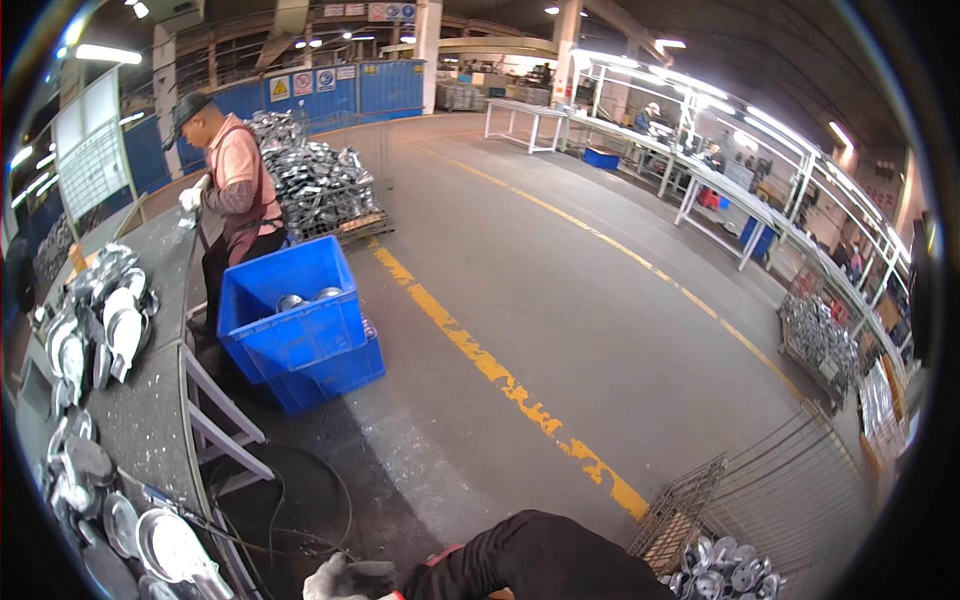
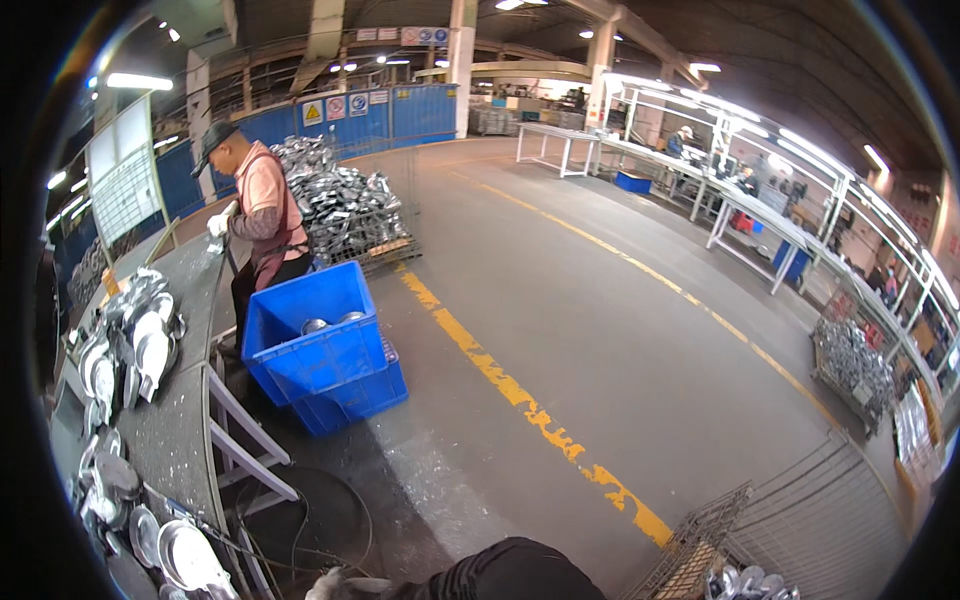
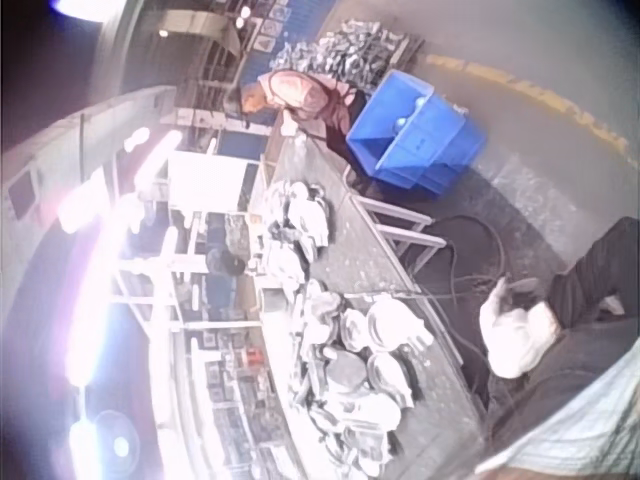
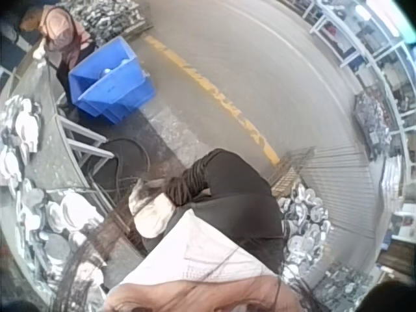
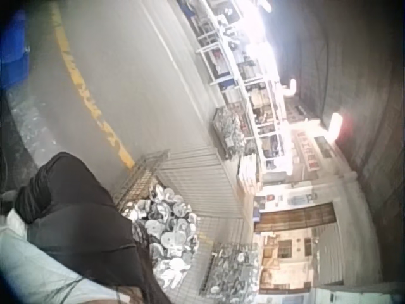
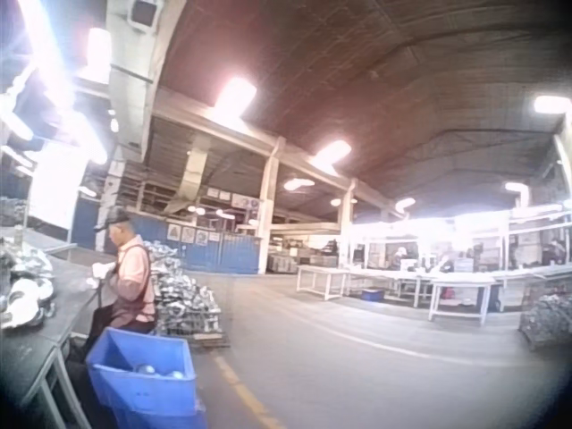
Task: The person files metal casing components one at a time, using a handheld pneumatic file to deburr the inner contours and outer edges of each piece.
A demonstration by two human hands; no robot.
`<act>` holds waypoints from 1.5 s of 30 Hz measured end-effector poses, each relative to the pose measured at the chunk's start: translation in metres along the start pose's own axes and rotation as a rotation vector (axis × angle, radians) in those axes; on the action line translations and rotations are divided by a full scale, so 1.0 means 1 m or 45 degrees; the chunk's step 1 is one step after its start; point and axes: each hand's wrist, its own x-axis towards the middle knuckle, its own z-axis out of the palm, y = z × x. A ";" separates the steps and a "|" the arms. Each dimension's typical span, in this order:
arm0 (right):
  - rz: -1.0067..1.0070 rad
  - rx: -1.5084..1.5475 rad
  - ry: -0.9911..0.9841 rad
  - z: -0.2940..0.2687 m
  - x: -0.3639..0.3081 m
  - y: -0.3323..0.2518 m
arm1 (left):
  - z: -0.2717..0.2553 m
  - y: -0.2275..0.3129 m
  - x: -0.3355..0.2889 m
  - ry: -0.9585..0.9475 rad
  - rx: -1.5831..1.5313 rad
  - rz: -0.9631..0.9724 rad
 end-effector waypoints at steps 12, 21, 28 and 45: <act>0.008 0.409 -1.439 0.016 0.101 -0.031 | 0.017 0.052 -0.106 0.323 -0.984 1.624; -0.332 0.417 -1.554 0.064 0.069 -0.004 | 0.032 0.031 -0.115 -0.144 -0.626 1.472; -0.485 0.188 -1.135 0.109 0.059 -0.034 | 0.026 0.036 -0.141 0.412 -0.639 1.175; 0.168 -0.590 -0.816 0.058 0.298 0.073 | -0.174 0.154 -0.042 1.517 2.841 1.052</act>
